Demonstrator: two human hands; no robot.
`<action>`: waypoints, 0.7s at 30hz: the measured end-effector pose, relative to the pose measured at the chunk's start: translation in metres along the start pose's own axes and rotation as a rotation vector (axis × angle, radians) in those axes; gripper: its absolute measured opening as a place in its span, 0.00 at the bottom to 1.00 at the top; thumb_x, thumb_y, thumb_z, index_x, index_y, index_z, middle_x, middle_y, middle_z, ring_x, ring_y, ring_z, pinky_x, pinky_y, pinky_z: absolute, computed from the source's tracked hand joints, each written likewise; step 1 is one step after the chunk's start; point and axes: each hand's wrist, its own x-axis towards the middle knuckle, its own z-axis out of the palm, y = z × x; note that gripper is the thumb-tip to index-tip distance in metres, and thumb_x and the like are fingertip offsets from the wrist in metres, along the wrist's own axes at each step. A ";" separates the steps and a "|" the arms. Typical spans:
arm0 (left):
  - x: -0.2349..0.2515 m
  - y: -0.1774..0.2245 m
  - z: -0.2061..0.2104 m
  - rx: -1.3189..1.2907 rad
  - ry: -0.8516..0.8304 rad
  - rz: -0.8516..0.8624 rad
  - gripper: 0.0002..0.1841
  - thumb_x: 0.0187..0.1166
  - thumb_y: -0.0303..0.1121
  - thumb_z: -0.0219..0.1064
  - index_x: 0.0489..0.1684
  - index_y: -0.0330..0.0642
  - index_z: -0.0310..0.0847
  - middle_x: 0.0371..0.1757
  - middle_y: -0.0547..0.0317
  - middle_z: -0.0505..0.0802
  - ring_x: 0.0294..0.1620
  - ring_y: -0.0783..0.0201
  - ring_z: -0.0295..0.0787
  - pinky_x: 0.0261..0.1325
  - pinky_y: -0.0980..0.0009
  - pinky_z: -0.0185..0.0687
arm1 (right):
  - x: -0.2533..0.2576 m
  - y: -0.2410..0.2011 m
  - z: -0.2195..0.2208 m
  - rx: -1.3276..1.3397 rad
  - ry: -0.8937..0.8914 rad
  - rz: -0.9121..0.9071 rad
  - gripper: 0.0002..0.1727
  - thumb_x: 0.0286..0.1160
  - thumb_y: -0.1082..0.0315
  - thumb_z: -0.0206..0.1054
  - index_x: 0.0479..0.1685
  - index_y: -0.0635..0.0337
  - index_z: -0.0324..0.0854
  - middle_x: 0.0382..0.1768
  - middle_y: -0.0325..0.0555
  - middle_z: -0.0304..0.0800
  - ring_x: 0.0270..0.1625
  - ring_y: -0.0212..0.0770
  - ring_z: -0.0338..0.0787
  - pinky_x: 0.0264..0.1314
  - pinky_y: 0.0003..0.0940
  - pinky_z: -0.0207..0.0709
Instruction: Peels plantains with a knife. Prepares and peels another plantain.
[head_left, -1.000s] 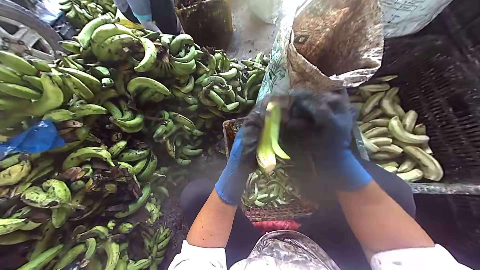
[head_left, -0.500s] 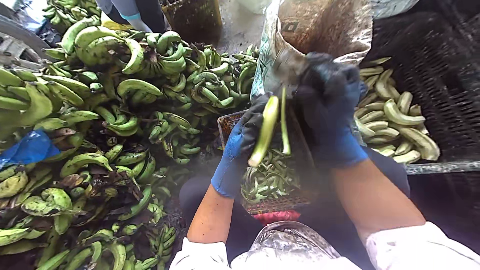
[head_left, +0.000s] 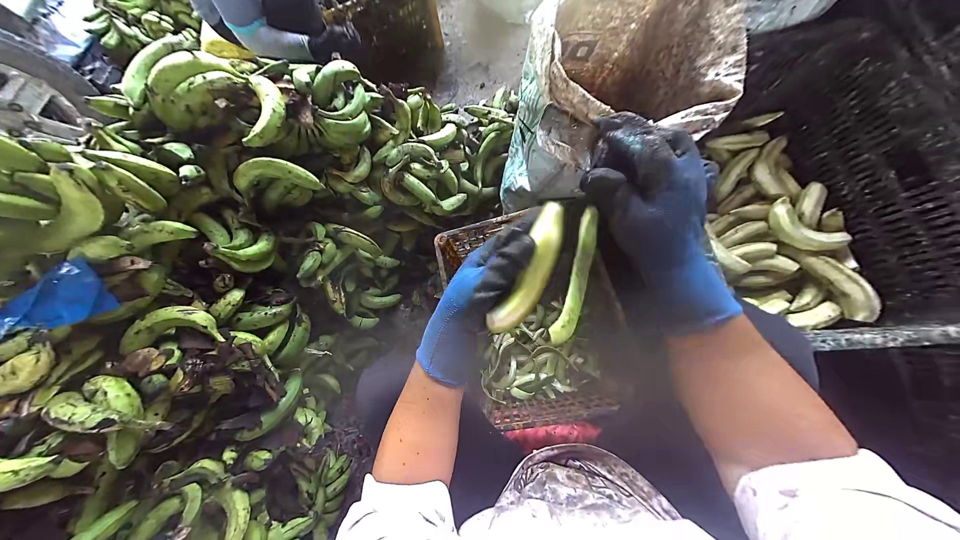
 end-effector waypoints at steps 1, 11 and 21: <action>0.003 -0.002 -0.002 -0.068 0.019 0.033 0.22 0.91 0.48 0.51 0.82 0.60 0.70 0.57 0.51 0.90 0.44 0.60 0.90 0.43 0.63 0.90 | -0.004 -0.004 -0.003 -0.008 -0.028 0.029 0.31 0.83 0.38 0.57 0.77 0.44 0.79 0.72 0.58 0.80 0.73 0.60 0.80 0.69 0.66 0.72; 0.005 0.010 0.013 0.054 0.261 0.369 0.20 0.92 0.44 0.45 0.77 0.56 0.72 0.55 0.64 0.89 0.48 0.72 0.87 0.50 0.70 0.88 | -0.017 -0.029 0.011 0.134 -0.103 -0.207 0.31 0.81 0.36 0.59 0.68 0.46 0.87 0.65 0.56 0.88 0.66 0.58 0.87 0.64 0.68 0.73; 0.003 0.018 0.013 -0.462 0.256 0.416 0.23 0.93 0.56 0.38 0.66 0.57 0.76 0.54 0.68 0.89 0.52 0.76 0.87 0.51 0.78 0.86 | -0.062 -0.043 0.024 0.076 0.115 -0.358 0.27 0.75 0.45 0.72 0.69 0.48 0.84 0.60 0.57 0.87 0.64 0.53 0.85 0.69 0.56 0.73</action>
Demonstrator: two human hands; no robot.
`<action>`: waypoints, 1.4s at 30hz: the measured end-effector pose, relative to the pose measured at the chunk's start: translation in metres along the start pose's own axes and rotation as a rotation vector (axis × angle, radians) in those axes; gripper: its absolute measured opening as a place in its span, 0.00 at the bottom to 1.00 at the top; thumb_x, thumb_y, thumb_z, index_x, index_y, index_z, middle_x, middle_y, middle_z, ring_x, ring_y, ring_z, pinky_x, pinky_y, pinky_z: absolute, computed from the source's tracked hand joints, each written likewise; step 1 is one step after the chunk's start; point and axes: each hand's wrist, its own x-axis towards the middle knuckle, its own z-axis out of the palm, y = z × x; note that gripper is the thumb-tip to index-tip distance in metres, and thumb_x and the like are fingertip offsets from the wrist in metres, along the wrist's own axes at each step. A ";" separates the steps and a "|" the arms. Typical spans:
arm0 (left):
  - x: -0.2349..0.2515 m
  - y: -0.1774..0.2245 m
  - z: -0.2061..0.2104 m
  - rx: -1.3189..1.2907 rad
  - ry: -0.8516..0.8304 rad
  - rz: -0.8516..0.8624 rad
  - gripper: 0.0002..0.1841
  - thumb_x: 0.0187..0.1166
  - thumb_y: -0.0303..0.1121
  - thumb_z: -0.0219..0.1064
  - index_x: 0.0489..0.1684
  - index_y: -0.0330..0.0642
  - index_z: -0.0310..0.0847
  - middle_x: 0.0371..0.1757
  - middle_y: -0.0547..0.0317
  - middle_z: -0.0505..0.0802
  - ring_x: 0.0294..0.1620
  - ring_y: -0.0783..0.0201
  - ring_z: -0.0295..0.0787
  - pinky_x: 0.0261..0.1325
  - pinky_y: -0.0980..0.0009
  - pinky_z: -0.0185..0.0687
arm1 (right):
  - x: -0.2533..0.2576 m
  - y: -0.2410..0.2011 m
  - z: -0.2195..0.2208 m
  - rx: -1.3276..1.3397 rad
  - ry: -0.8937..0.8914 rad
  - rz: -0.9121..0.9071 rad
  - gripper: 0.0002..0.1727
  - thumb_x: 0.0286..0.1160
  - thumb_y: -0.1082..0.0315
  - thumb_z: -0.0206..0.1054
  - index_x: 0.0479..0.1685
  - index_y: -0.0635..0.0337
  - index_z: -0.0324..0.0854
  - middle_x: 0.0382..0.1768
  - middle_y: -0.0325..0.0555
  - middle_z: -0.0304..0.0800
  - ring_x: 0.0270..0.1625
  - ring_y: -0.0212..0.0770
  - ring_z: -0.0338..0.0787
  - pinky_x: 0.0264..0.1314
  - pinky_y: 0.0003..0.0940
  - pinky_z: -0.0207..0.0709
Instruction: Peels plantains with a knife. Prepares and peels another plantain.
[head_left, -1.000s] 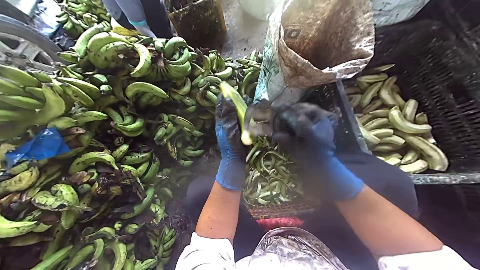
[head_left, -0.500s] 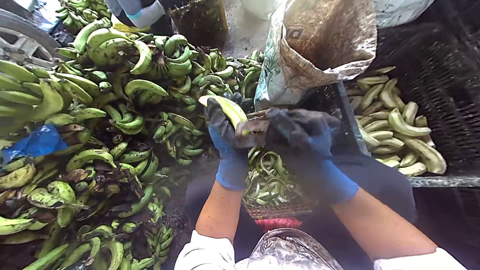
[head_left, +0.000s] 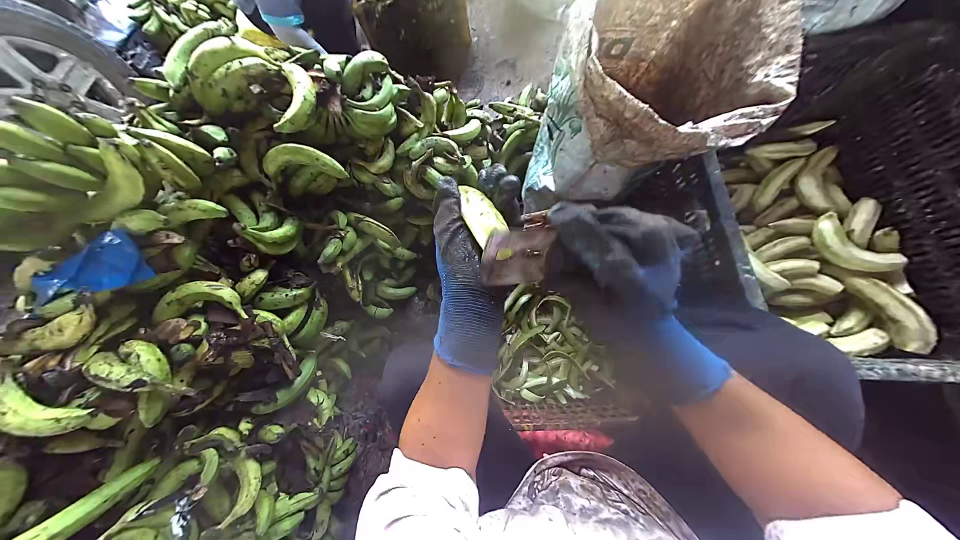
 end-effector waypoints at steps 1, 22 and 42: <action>-0.005 0.001 0.002 -0.047 0.000 -0.006 0.24 0.93 0.57 0.38 0.67 0.57 0.76 0.54 0.68 0.89 0.52 0.76 0.87 0.50 0.79 0.86 | 0.001 -0.004 0.000 -0.005 0.002 -0.035 0.27 0.74 0.45 0.73 0.70 0.44 0.84 0.59 0.53 0.88 0.64 0.50 0.86 0.69 0.55 0.72; 0.005 0.000 -0.023 0.123 0.020 -0.082 0.21 0.93 0.53 0.44 0.67 0.56 0.78 0.40 0.64 0.87 0.31 0.74 0.84 0.30 0.79 0.82 | 0.001 0.004 -0.008 -0.028 -0.138 -0.126 0.26 0.74 0.42 0.71 0.70 0.37 0.85 0.61 0.48 0.89 0.63 0.48 0.86 0.67 0.54 0.69; -0.002 0.000 -0.031 0.506 -0.019 -0.081 0.20 0.93 0.44 0.47 0.74 0.55 0.77 0.54 0.58 0.91 0.43 0.67 0.89 0.42 0.69 0.88 | 0.021 0.037 -0.013 0.283 -0.226 0.385 0.31 0.74 0.41 0.71 0.67 0.55 0.85 0.67 0.55 0.82 0.66 0.49 0.84 0.67 0.52 0.80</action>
